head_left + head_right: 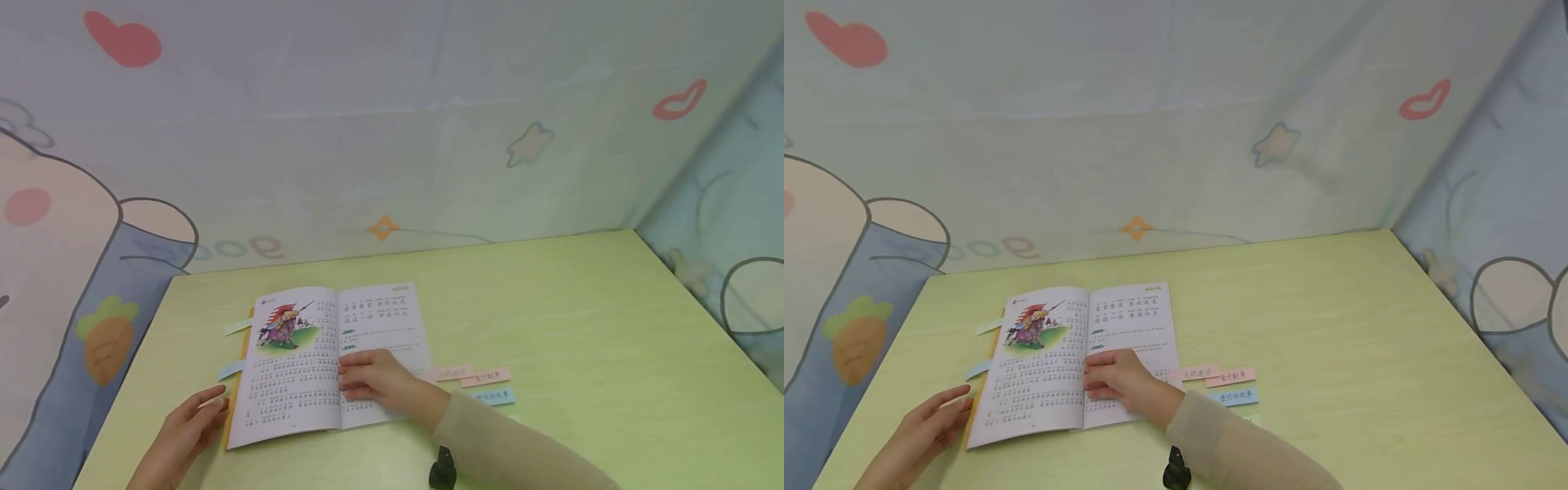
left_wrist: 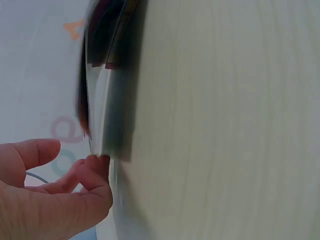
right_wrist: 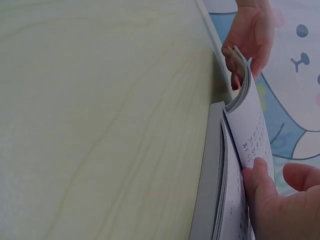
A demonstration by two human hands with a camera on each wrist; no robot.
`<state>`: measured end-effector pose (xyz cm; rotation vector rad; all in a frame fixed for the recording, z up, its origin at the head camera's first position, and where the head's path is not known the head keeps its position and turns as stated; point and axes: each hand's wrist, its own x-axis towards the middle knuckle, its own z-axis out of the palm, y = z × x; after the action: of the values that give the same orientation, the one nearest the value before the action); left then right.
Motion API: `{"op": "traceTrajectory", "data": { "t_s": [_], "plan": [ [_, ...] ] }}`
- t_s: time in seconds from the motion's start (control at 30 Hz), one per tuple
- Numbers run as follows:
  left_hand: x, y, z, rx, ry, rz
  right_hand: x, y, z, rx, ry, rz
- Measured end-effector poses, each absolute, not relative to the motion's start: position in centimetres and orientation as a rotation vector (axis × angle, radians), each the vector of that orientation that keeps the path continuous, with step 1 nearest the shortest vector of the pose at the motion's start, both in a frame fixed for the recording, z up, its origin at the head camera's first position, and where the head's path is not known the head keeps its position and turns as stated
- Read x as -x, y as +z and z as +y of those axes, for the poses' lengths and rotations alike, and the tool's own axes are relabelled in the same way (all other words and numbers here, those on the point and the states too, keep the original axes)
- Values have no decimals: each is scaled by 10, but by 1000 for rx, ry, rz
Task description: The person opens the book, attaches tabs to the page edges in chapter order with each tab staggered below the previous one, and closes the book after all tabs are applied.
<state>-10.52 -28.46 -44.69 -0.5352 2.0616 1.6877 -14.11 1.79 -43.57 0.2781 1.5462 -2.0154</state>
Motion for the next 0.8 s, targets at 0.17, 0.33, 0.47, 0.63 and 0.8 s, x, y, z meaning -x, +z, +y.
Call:
{"op": "traceTrajectory", "data": {
  "t_s": [0.17, 0.33, 0.47, 0.63, 0.8],
  "plan": [
    [105, -444, -282, 499, 1600, 2134, 139, -437, 18, -277, -2023, 1545],
    [104, -436, -275, 502, 1640, 2114, 137, -437, 17, -271, -2026, 1547],
    [102, -426, -268, 502, 1710, 2109, 137, -436, 17, -271, -2029, 1539],
    [99, -412, -262, 425, 1808, 2114, 138, -433, 17, -275, -2019, 1538],
    [99, -402, -254, 294, 1944, 2090, 138, -428, 15, -250, -2015, 1547]
  ]
}}
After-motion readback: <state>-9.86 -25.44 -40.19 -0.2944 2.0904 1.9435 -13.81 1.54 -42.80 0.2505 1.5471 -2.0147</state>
